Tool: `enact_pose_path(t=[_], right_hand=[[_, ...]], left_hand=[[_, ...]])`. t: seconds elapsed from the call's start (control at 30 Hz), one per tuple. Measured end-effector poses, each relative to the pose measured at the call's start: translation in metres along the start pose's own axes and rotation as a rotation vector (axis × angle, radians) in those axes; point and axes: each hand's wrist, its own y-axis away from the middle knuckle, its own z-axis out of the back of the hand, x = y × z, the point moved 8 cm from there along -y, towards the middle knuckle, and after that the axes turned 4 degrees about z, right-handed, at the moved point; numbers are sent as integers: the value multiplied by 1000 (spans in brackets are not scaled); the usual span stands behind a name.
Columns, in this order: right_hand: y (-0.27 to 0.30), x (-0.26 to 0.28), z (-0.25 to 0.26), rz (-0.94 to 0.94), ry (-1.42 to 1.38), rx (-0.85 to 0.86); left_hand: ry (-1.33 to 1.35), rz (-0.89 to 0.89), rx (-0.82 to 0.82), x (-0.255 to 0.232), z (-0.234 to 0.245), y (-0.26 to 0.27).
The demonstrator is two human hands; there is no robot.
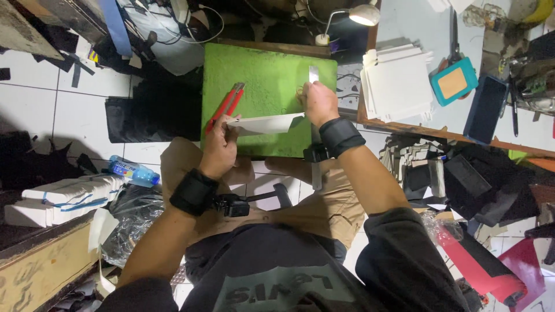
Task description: The person measures and marks a white sheet of paper using a metal ruler and a black pen. They then use a red utility knife to cut the paper along the marked line on a green cutting mat. The person also briefly handles a small blue container.
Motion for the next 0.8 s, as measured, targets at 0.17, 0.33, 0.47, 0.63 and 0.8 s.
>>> enact_pose_path(t=[0.17, 0.33, 0.47, 0.63, 0.8], right_hand=[[0, -8, -10, 90, 36, -19], [1, 0, 8, 137, -35, -80], [-3, -6, 1, 105, -79, -40], [-9, -8, -11, 54, -61, 41], [-6, -5, -7, 40, -53, 95]], left_hand=[[-2, -25, -17, -1, 3, -1], [-58, -47, -31, -20, 8, 0], [-92, -40, -58, -41, 14, 5], [-162, -83, -99, -41, 15, 10], [-161, -32, -124, -34, 15, 9]])
